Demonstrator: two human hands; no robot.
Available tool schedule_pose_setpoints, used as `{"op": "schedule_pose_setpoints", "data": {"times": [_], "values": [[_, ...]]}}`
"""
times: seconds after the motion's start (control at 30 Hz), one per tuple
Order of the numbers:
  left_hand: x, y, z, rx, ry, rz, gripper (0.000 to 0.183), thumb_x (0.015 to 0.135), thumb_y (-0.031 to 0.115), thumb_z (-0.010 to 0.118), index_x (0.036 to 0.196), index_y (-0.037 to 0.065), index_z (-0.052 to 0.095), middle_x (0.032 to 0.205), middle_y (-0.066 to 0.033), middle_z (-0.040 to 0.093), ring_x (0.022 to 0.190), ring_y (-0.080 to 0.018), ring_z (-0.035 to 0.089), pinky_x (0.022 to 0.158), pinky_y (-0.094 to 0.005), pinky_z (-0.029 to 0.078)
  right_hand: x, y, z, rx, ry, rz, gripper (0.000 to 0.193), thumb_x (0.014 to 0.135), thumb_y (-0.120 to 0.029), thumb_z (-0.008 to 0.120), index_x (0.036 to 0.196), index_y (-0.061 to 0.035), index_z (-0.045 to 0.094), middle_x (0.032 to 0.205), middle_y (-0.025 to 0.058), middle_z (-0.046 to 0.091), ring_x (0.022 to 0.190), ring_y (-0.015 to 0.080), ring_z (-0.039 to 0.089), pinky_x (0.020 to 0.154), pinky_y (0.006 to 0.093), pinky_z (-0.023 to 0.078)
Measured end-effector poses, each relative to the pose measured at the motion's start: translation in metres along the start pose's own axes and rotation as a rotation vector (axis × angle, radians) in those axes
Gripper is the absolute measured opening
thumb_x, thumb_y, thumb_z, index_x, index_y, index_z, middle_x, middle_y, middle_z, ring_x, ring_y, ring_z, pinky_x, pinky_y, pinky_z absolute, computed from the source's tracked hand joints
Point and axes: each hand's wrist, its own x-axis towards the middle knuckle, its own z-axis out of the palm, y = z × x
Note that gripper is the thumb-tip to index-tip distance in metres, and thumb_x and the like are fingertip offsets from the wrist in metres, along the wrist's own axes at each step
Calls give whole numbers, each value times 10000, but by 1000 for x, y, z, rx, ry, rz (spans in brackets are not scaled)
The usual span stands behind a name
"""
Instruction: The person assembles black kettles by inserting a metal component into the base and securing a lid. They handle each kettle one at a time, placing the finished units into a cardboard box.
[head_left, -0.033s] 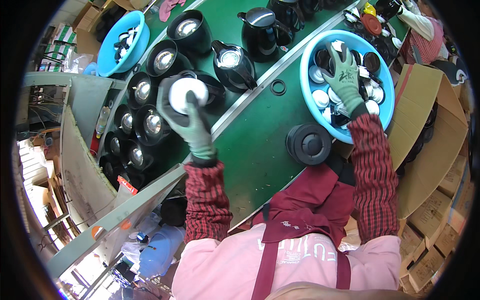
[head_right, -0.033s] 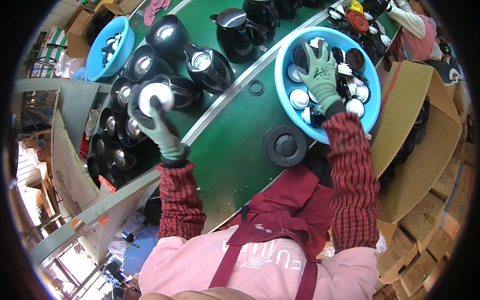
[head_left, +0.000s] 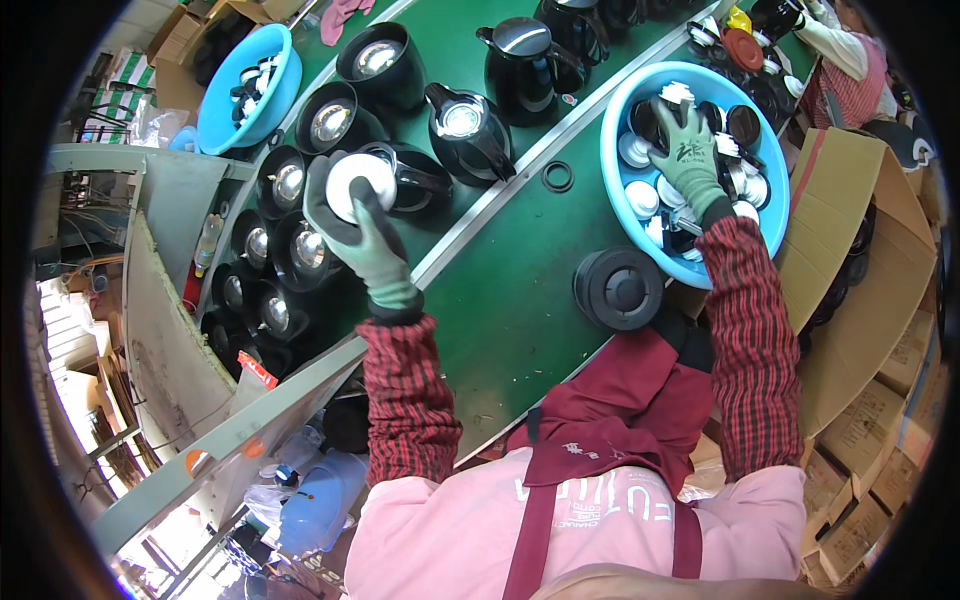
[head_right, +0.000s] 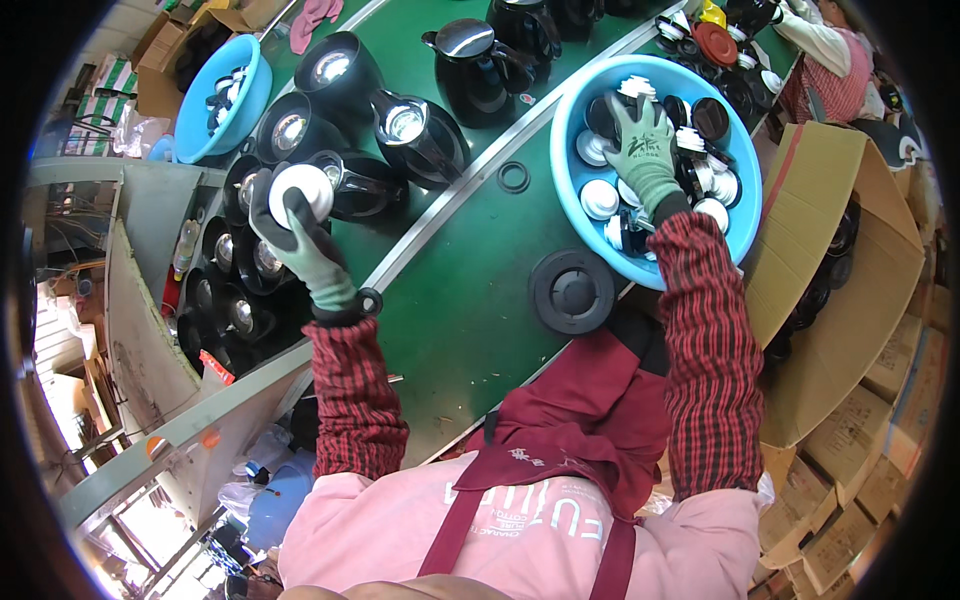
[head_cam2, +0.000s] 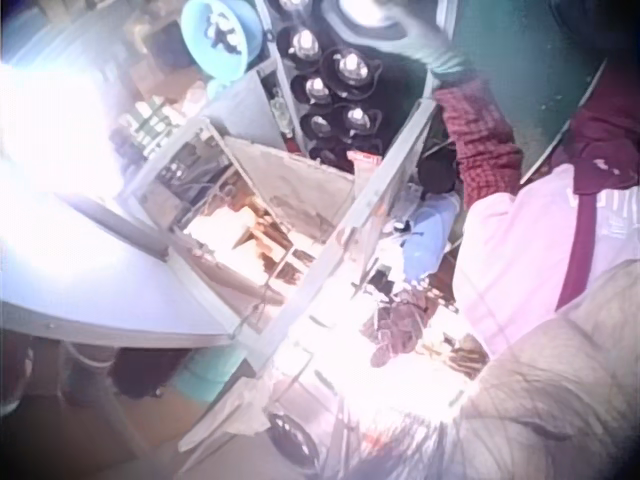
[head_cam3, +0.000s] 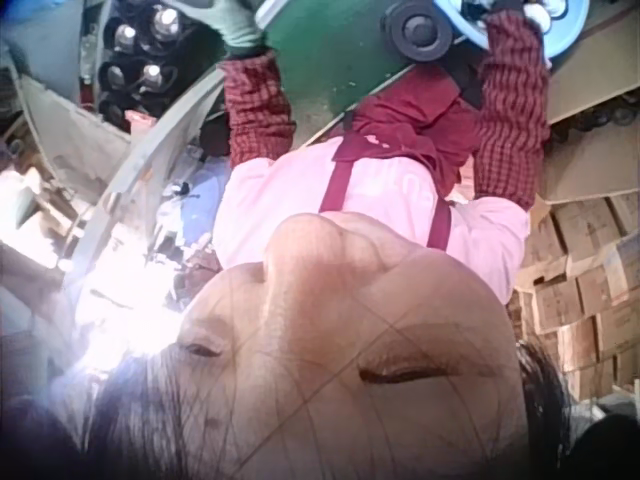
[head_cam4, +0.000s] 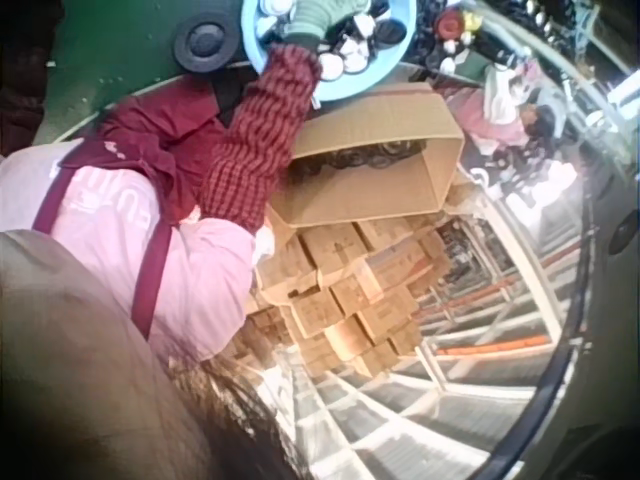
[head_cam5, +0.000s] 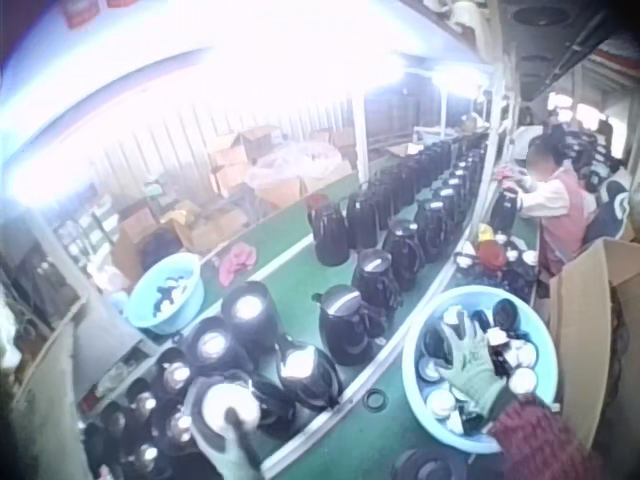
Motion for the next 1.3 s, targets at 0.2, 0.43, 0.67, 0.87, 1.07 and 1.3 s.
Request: {"op": "schedule_pose_setpoints", "data": {"times": [0.2, 0.43, 0.67, 0.87, 1.07, 1.3], "values": [[41, -57, -32, 661, -13, -8, 494, 1013, 333, 752, 1371, 18, 625, 1339, -170, 552, 1307, -319, 535, 1108, -435, 484, 7, 11, 30, 23, -93, 36, 708, 831, -244, 843, 1479, -206, 560, 1467, 168, 514, 1316, 386, 548, 1101, 505, 480], [19, -74, -45, 660, -146, 83, 672, 936, 245, 851, 1498, 29, 552, 1437, -140, 533, 1374, -291, 528, 1164, -425, 440, 21, -86, -55, 1043, 434, -197, 667, 830, -136, 810, 1446, -65, 564, 1386, 173, 603, 1280, 380, 596, 1120, 442, 485], [27, -65, -48, 533, -135, 48, 736, 880, 192, 896, 1503, 10, 548, 1509, -144, 541, 1369, -274, 546, 1176, -414, 438, 55, -213, -80, 640, 306, -698, 612, 893, -95, 681, 1487, -193, 571, 1496, 130, 538, 1361, 352, 548, 1123, 466, 469], [8, -59, -58, 445, -189, 20, 1238, 760, 28, 931, 1703, 65, 130, 1691, -152, 291, 1565, -271, 312, 1264, -431, 364, 39, -209, -77, 763, 270, -564, 716, 886, -150, 727, 1545, -334, 517, 1528, 138, 501, 1392, 366, 518, 1122, 504, 455], [-33, -146, -93, 484, -228, -354, 1427, 652, 57, 1007, 1707, 89, 47, 1653, -196, 296, 1506, -306, 387, 1228, -433, 408, 4, -207, -29, 1009, -301, 141, 856, 870, -317, 810, 1582, -76, 401, 1433, 217, 519, 1349, 382, 538, 1155, 467, 447], [-27, -167, -92, 366, -109, -433, 1374, 645, -96, 932, 1700, 120, 79, 1688, -180, 280, 1430, -291, 507, 1008, -396, 578, 0, -221, -12, 1072, -426, -81, 515, 939, -382, 723, 1284, -6, 654, 1273, 221, 568, 1262, 381, 576, 1116, 437, 460]]}}
